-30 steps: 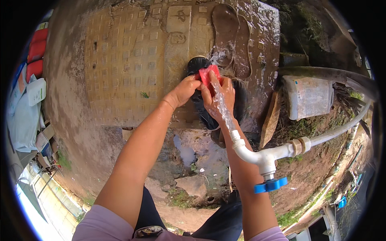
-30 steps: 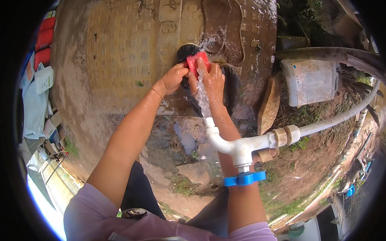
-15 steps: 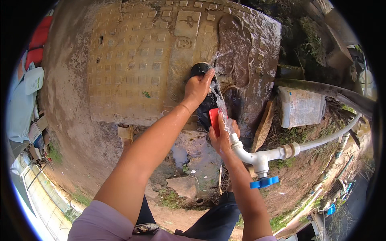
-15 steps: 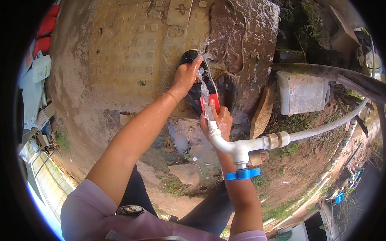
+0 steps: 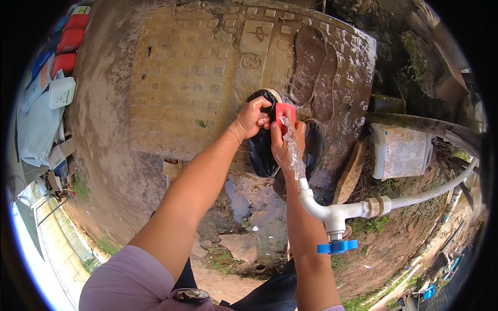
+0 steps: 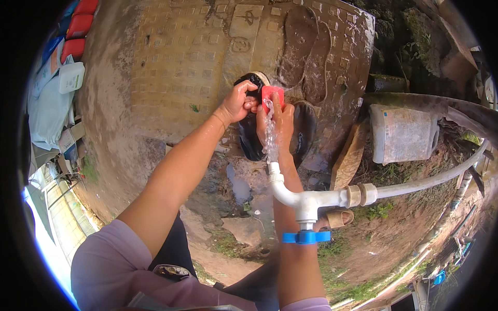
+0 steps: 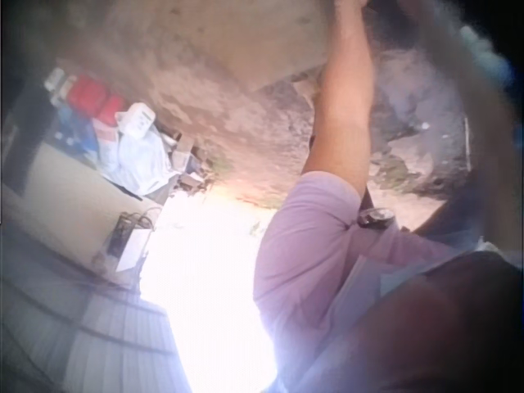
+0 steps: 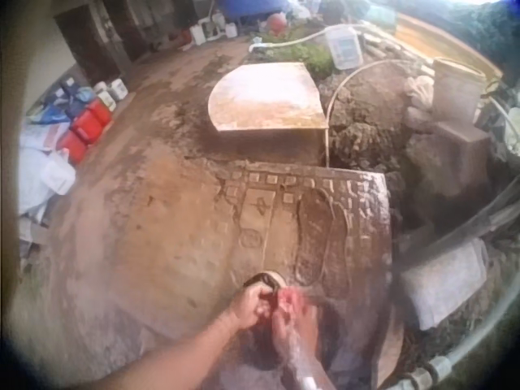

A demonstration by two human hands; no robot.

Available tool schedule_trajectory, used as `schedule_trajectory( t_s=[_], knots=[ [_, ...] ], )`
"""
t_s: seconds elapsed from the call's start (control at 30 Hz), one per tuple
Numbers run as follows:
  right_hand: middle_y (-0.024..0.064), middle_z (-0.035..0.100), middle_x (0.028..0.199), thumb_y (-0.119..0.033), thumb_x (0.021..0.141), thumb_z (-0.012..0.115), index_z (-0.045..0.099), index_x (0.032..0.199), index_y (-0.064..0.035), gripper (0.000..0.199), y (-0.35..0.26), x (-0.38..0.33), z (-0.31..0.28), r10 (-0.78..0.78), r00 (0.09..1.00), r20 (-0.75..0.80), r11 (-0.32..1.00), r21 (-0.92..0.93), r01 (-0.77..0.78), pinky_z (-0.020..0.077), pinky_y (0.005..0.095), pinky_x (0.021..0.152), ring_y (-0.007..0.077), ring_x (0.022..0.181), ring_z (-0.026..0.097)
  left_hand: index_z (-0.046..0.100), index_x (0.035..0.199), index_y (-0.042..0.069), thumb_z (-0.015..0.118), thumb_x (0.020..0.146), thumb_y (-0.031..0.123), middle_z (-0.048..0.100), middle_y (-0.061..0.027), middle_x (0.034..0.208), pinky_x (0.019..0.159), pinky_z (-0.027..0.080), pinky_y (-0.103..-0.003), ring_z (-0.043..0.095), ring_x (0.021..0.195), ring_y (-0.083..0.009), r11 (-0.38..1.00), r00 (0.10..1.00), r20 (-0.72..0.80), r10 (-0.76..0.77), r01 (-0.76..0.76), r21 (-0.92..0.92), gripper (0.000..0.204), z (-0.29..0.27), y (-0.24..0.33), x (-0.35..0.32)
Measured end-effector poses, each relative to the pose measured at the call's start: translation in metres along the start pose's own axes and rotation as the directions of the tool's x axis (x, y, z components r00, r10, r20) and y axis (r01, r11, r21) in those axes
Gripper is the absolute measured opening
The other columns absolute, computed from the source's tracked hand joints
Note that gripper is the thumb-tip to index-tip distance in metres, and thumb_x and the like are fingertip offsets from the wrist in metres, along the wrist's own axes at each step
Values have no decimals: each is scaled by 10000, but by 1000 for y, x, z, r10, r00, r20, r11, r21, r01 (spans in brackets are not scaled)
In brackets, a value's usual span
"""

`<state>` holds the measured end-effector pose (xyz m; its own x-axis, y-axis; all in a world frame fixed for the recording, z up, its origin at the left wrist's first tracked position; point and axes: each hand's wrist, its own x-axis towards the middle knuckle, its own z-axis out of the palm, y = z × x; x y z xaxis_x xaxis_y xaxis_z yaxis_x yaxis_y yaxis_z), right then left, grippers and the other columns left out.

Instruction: The person washes a pair of black shoes under a running tap using a red brush. They scrub the uppers, soles, and sides of each shoe, rinse them repeatedly, and place them on a tiled surface.

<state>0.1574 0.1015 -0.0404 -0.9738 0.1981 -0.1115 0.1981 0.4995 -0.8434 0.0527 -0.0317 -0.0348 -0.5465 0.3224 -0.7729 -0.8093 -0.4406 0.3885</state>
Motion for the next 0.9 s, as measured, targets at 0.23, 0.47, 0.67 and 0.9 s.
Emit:
schedule_trajectory(
  t_s=[0.23, 0.47, 0.67, 0.9],
  knots=[
    [223, 547, 1029, -228, 894, 683, 552, 1363, -58, 516, -23, 40, -3, 5, 1000, -19, 993, 115, -3, 488, 424, 807, 371, 927, 575, 495, 733, 166, 485, 903, 335, 457, 3, 586, 479, 347, -327, 308, 436, -117, 986, 992, 67, -106, 96, 138, 240, -14, 6, 1],
    [217, 553, 978, -261, 863, 702, 613, 1255, -30, 464, -50, 61, -22, -88, 984, 157, 993, -63, 99, 482, 418, 745, 363, 853, 575, 573, 779, 139, 461, 915, 368, 489, -29, 609, 483, 389, -335, 368, 440, -153, 972, 991, 116, -67, 39, 232, 288, -20, 8, 6],
    [207, 559, 999, -257, 865, 706, 617, 1249, -10, 465, -52, 54, -20, -48, 991, 123, 975, -209, 73, 512, 402, 765, 347, 866, 600, 505, 754, 166, 464, 917, 344, 416, 9, 577, 465, 349, -326, 319, 420, -117, 970, 989, 92, -115, 92, 224, 244, -22, 2, 6],
    [186, 550, 937, -184, 844, 711, 596, 1199, 11, 420, -36, 46, -8, -140, 989, 46, 955, -256, 147, 488, 407, 711, 320, 815, 580, 585, 923, 113, 491, 925, 389, 380, -7, 570, 448, 399, -352, 342, 411, -128, 968, 997, 67, -48, 30, 251, 291, -26, -6, 15]
  ],
)
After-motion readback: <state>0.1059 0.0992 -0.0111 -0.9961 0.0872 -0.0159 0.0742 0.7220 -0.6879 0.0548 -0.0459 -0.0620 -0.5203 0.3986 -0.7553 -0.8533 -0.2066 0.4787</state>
